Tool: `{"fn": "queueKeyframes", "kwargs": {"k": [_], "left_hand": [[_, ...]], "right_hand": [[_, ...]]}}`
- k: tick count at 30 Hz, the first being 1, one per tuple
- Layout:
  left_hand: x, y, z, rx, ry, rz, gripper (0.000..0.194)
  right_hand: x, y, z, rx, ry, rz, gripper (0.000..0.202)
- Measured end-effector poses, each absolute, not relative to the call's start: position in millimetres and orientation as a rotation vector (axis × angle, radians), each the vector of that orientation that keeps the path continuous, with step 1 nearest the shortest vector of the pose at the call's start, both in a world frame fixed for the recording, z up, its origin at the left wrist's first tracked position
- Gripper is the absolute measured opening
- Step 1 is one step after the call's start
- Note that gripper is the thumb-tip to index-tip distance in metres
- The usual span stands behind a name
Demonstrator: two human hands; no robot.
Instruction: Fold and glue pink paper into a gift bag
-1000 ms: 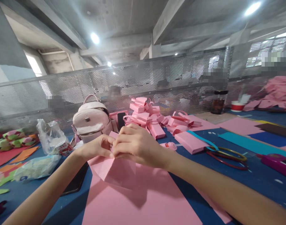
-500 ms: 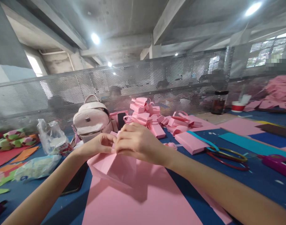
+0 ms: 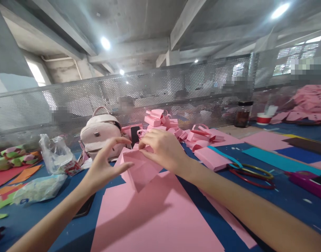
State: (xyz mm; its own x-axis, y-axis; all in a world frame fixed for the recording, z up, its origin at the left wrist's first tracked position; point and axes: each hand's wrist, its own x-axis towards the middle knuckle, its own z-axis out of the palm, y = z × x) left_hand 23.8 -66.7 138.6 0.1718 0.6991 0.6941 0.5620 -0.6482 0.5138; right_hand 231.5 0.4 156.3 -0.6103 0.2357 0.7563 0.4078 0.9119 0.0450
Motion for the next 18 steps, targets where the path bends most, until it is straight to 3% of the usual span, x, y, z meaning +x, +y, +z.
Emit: {"fn": "queueKeyframes", "kwargs": {"k": [11,18], "left_hand": [[29.7,-57.4,123.8,2.195,1.278,1.604,0.013],[28.4,-56.0,121.5,2.143,1.2,1.713,0.007]], "right_hand": [[231.1,-2.1,158.5,-0.441,-2.218,-0.252,0.01],[231.0,-4.0,158.7,-0.402,-2.184,-0.218,0.01]]}}
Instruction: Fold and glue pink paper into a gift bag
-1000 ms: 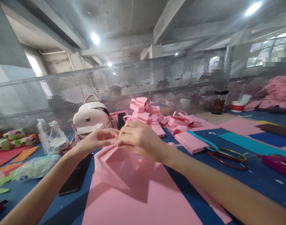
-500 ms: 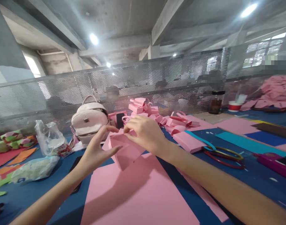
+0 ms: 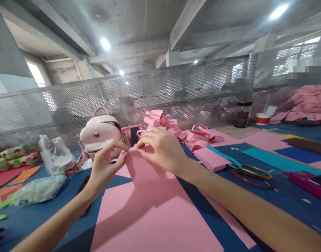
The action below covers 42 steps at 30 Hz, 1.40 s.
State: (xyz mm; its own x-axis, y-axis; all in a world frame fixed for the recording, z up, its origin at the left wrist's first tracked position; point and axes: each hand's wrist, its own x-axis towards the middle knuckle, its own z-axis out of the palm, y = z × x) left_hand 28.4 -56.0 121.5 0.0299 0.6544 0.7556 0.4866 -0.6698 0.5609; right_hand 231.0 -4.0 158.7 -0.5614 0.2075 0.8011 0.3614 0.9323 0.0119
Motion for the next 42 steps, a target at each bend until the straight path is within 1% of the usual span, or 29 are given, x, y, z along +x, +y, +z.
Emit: {"fn": "queueKeyframes", "kwargs": {"k": [18,42], "left_hand": [[34.6,-58.6,120.9,2.258,1.209,1.687,0.019],[35.6,-58.2,119.9,2.261,1.172,1.729,0.023]], "right_hand": [[228.7,-7.5,157.1,-0.325,-2.204,-0.205,0.007],[227.1,-10.5,156.3,-0.308,-2.217,-0.182,0.007]]}}
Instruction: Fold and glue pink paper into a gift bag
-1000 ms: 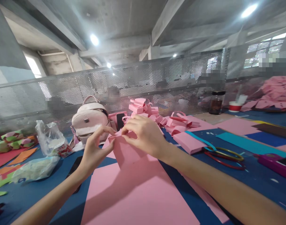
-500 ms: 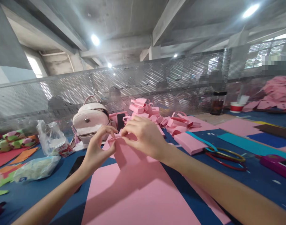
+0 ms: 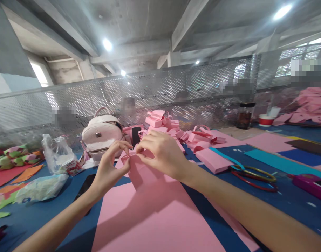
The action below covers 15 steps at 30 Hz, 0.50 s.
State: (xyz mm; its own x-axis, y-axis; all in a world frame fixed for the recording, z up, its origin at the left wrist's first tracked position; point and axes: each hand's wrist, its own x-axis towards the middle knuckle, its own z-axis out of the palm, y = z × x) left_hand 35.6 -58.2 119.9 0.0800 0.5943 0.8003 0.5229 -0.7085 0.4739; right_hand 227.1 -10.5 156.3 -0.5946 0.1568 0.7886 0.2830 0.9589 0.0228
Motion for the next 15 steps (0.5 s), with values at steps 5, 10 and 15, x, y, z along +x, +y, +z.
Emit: {"fn": "queueKeyframes", "kwargs": {"k": [5,10,15], "left_hand": [[35.9,-59.0,120.8,2.26,1.176,1.72,0.023],[35.7,-57.9,121.1,2.26,1.184,1.711,0.024],[35.2,-57.7,120.9,2.258,1.182,1.709,0.024]], "right_hand": [[227.1,-10.4,156.6,-0.304,-2.223,-0.196,0.007],[227.3,-10.1,156.8,-0.291,-2.223,-0.207,0.008],[227.9,-11.3,156.8,-0.3,-2.22,-0.211,0.007]]}}
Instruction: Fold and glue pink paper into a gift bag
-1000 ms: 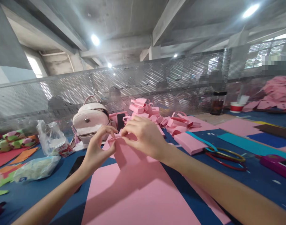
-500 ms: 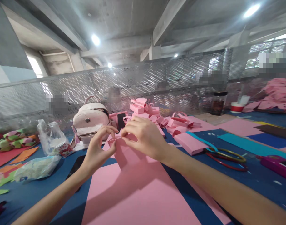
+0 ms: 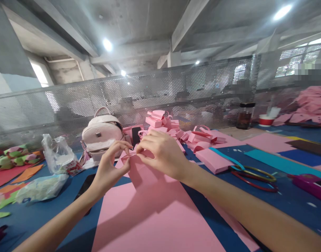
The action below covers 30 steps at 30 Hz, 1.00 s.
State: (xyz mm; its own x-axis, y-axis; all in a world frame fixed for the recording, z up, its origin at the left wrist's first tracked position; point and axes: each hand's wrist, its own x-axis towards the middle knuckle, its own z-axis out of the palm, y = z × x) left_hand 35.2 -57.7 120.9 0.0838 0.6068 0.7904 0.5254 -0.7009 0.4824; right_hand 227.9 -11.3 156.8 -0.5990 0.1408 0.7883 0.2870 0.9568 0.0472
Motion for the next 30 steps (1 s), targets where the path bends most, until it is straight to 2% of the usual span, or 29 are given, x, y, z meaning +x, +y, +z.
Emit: {"fn": "queueKeyframes", "kwargs": {"k": [30], "left_hand": [[34.5,-59.9,122.9,2.248,1.193,1.691,0.022]], "right_hand": [[228.1,-12.1,157.4,-0.308,-2.22,-0.246,0.008]]}}
